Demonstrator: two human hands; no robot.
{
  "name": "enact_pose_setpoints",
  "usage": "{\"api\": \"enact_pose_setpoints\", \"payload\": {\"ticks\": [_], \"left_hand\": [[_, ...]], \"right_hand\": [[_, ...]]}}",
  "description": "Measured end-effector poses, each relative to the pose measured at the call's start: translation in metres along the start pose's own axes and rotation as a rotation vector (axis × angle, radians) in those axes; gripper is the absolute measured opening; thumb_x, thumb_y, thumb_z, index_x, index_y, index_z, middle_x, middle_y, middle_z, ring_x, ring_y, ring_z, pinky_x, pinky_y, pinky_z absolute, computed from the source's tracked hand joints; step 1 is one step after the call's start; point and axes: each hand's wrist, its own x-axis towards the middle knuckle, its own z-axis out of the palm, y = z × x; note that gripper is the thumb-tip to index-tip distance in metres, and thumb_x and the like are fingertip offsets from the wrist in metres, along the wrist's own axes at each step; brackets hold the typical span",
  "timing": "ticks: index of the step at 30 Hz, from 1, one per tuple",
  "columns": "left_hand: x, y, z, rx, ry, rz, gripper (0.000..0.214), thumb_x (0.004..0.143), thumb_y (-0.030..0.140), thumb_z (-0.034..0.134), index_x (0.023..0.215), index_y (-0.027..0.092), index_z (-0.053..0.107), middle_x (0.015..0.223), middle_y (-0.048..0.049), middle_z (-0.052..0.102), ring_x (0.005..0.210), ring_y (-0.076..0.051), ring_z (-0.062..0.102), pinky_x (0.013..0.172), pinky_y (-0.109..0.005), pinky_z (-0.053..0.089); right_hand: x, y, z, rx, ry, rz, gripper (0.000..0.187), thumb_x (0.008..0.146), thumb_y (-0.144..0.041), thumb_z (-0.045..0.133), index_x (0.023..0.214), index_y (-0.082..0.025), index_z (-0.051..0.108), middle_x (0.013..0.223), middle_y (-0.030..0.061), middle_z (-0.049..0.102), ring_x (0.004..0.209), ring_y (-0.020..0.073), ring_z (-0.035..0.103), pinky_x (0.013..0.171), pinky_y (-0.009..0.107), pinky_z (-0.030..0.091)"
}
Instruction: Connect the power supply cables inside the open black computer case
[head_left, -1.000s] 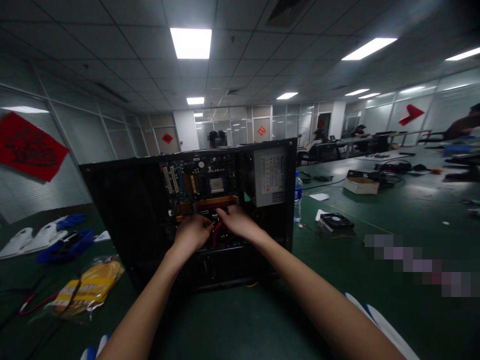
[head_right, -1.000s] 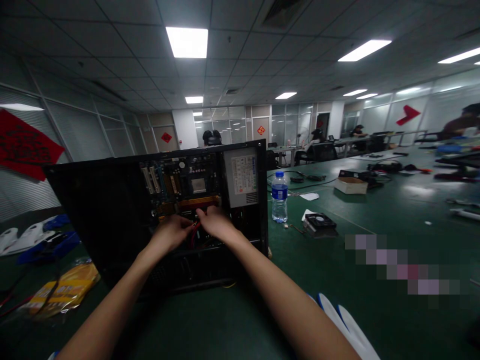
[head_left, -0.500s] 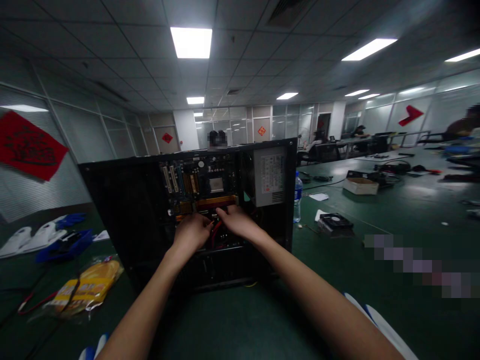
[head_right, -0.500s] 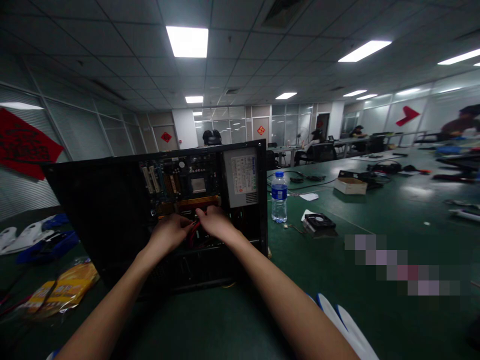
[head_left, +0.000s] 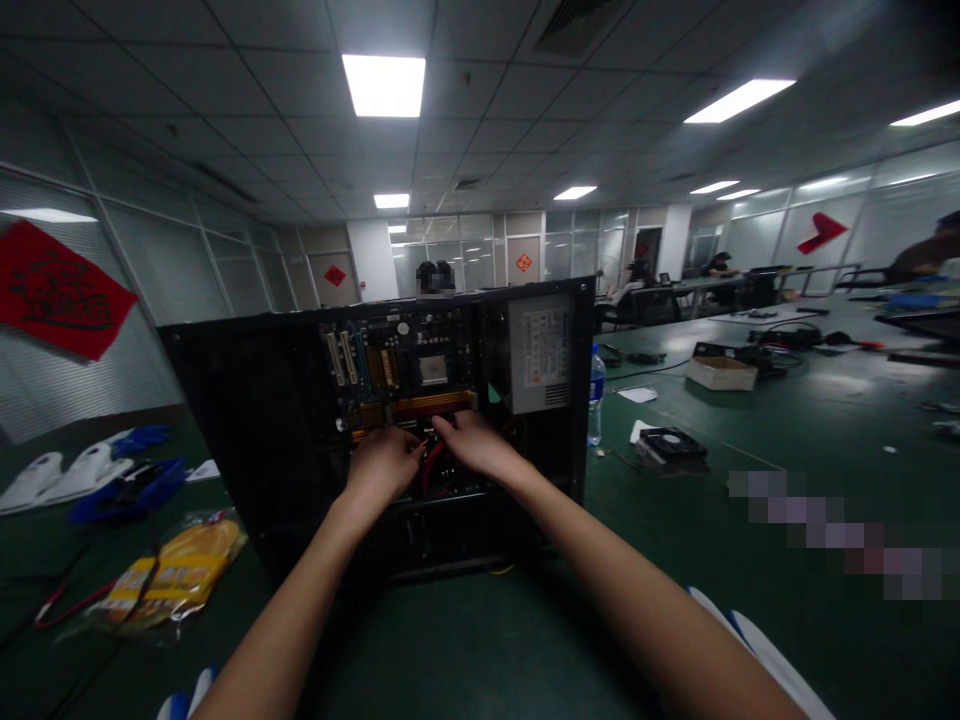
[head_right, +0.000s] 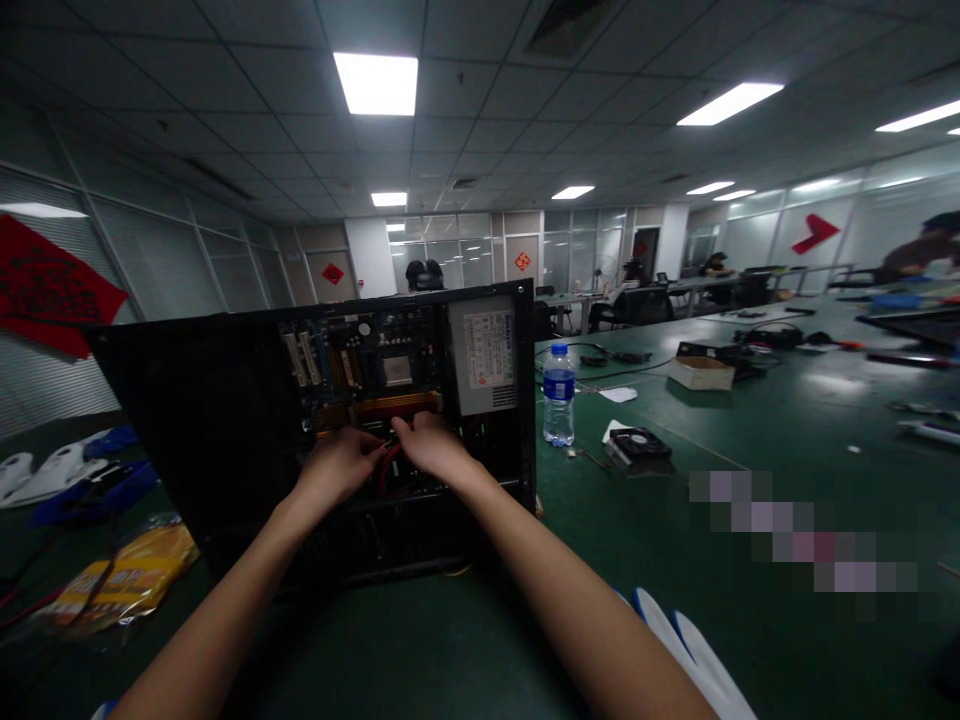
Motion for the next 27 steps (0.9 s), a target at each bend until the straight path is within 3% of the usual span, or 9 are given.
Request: {"api": "enact_pose_setpoints", "payload": {"ticks": [4,9,15,21,25,27], "left_hand": [[0.000,-0.001,0.003,0.005,0.021,-0.013,0.026,0.089,0.034,0.054,0.091,0.023,0.077,0.094,-0.0106,0.076,0.086,-0.024,0.069,0.065,-0.029,0.041],[0.002,-0.002,0.007,-0.019,-0.007,-0.002,0.026,0.089,0.033,0.053,0.090,0.023,0.077,0.089,-0.0092,0.076,0.081,-0.021,0.068,0.062,-0.027,0.038],[0.005,-0.005,0.011,-0.034,-0.025,0.017,0.024,0.086,0.031,0.054,0.085,0.022,0.076,0.089,-0.0086,0.076,0.081,-0.021,0.067,0.063,-0.027,0.037],[0.009,-0.012,0.016,-0.077,-0.030,0.029,0.024,0.087,0.033,0.054,0.088,0.023,0.076,0.090,-0.0080,0.076,0.081,-0.021,0.067,0.062,-0.027,0.037],[0.009,-0.011,0.016,-0.086,-0.040,0.020,0.025,0.087,0.032,0.054,0.091,0.023,0.076,0.092,-0.0076,0.076,0.082,-0.020,0.068,0.062,-0.027,0.037],[0.008,-0.010,0.015,-0.091,-0.037,0.015,0.025,0.087,0.034,0.054,0.091,0.024,0.077,0.093,-0.0077,0.076,0.082,-0.021,0.068,0.064,-0.026,0.038]], "right_hand": [[0.003,0.003,0.002,-0.024,-0.013,0.015,0.050,0.097,-0.047,0.041,0.095,-0.007,0.071,0.093,0.0201,0.072,0.085,0.0258,0.068,0.069,0.029,0.043],[0.001,0.004,0.003,-0.002,-0.085,-0.020,0.043,0.099,-0.041,0.039,0.098,-0.008,0.068,0.101,0.0199,0.071,0.094,0.0256,0.066,0.076,0.028,0.043],[0.002,0.008,0.004,0.190,-0.180,-0.023,0.028,0.098,-0.035,0.046,0.096,-0.013,0.064,0.095,0.0108,0.071,0.089,0.0208,0.065,0.077,0.026,0.046],[0.015,0.006,0.008,0.526,-0.343,0.271,0.023,0.101,-0.028,0.041,0.091,-0.015,0.057,0.068,0.0010,0.063,0.052,0.0124,0.059,0.058,0.026,0.050],[0.020,0.006,0.007,0.694,-0.383,0.482,0.024,0.101,-0.025,0.041,0.082,-0.015,0.052,0.060,-0.0018,0.058,0.046,0.0103,0.056,0.050,0.023,0.049],[0.022,0.006,0.008,0.751,-0.384,0.515,0.024,0.101,-0.023,0.040,0.081,-0.016,0.052,0.058,-0.0025,0.056,0.045,0.0103,0.055,0.049,0.023,0.048]]}}
